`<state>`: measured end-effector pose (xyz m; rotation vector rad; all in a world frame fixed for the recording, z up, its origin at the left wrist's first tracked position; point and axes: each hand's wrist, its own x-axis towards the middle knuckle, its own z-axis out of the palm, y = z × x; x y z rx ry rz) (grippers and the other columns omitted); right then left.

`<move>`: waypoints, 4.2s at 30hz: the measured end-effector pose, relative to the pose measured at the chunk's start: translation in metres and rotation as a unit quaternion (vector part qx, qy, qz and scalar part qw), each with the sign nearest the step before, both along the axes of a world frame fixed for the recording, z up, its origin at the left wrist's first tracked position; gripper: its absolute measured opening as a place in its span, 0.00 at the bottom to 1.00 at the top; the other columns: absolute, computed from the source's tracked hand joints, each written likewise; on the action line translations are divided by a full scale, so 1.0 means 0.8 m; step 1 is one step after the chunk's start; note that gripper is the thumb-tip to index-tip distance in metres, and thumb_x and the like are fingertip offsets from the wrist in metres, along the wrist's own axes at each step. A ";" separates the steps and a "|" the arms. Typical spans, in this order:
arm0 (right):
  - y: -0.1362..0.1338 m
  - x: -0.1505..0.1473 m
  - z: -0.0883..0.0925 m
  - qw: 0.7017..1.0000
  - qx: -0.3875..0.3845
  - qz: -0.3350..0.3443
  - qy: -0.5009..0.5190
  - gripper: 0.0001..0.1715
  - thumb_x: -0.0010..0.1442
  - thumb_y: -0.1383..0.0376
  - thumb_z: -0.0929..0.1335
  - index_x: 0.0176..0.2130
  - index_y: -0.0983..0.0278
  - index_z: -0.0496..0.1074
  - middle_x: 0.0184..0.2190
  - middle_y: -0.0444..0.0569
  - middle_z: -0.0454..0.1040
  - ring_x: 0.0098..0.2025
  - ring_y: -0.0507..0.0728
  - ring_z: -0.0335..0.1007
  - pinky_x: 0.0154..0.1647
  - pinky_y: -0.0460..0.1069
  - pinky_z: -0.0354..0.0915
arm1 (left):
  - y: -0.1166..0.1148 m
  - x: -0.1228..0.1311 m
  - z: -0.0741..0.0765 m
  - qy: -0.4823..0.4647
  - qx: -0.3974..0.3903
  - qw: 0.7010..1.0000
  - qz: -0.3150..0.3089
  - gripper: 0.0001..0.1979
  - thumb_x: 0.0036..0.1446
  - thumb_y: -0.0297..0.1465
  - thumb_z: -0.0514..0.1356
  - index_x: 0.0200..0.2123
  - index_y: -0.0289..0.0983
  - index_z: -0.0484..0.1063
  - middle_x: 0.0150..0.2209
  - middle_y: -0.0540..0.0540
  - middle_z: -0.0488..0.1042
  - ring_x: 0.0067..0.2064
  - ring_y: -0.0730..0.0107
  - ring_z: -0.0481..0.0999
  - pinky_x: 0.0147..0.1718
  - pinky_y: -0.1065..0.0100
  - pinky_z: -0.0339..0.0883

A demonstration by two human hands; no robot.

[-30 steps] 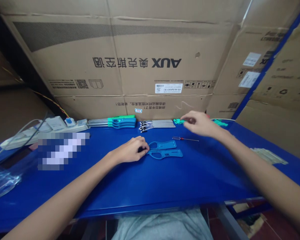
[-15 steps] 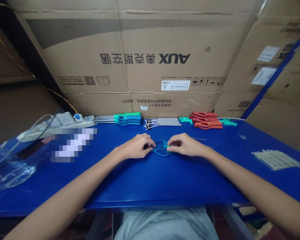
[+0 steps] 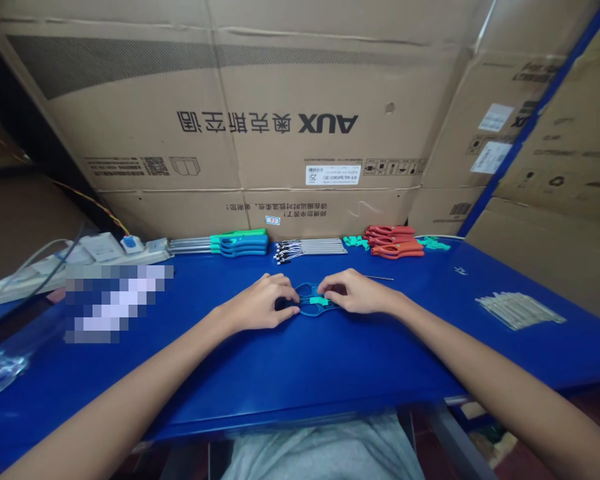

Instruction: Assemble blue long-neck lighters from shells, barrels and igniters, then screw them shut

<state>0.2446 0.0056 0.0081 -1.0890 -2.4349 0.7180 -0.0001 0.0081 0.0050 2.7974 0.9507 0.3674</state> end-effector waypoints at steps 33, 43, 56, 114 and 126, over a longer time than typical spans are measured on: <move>-0.002 0.004 0.001 0.999 0.022 0.030 -0.016 0.12 0.53 0.72 0.67 0.37 0.68 0.77 0.35 0.51 0.78 0.31 0.52 0.70 0.32 0.46 0.66 | 0.000 0.000 0.000 0.007 -0.008 1.000 0.000 0.10 0.60 0.35 0.58 0.39 0.39 0.78 0.39 0.45 0.74 0.42 0.61 0.73 0.44 0.61 0.62; -0.002 0.002 0.000 0.998 0.048 0.040 -0.027 0.11 0.54 0.72 0.67 0.37 0.66 0.78 0.34 0.50 0.77 0.30 0.52 0.69 0.31 0.45 0.65 | 0.000 0.001 0.001 0.010 -0.007 1.000 0.000 0.10 0.60 0.36 0.58 0.40 0.39 0.78 0.39 0.45 0.75 0.42 0.62 0.74 0.43 0.62 0.63; -0.002 0.000 -0.001 0.996 0.063 0.044 -0.041 0.12 0.56 0.73 0.67 0.39 0.66 0.78 0.36 0.52 0.78 0.35 0.55 0.72 0.35 0.48 0.65 | 0.000 0.001 0.002 0.020 -0.009 1.000 0.002 0.10 0.60 0.35 0.58 0.40 0.39 0.77 0.39 0.44 0.74 0.42 0.61 0.74 0.44 0.61 0.62; -0.008 -0.004 -0.003 0.992 0.089 0.065 -0.059 0.24 0.54 0.78 0.64 0.45 0.63 0.79 0.40 0.51 0.76 0.38 0.55 0.72 0.42 0.49 0.66 | 0.000 0.001 -0.001 0.003 -0.007 1.000 -0.005 0.10 0.60 0.35 0.58 0.40 0.39 0.78 0.39 0.45 0.74 0.41 0.63 0.74 0.43 0.64 0.64; -0.006 0.001 0.000 0.987 0.112 0.065 -0.090 0.21 0.55 0.76 0.64 0.44 0.62 0.80 0.45 0.54 0.70 0.47 0.58 0.68 0.53 0.55 0.63 | 0.001 0.001 -0.001 0.005 -0.010 1.000 -0.006 0.09 0.60 0.34 0.59 0.40 0.39 0.78 0.39 0.45 0.74 0.41 0.63 0.74 0.43 0.64 0.63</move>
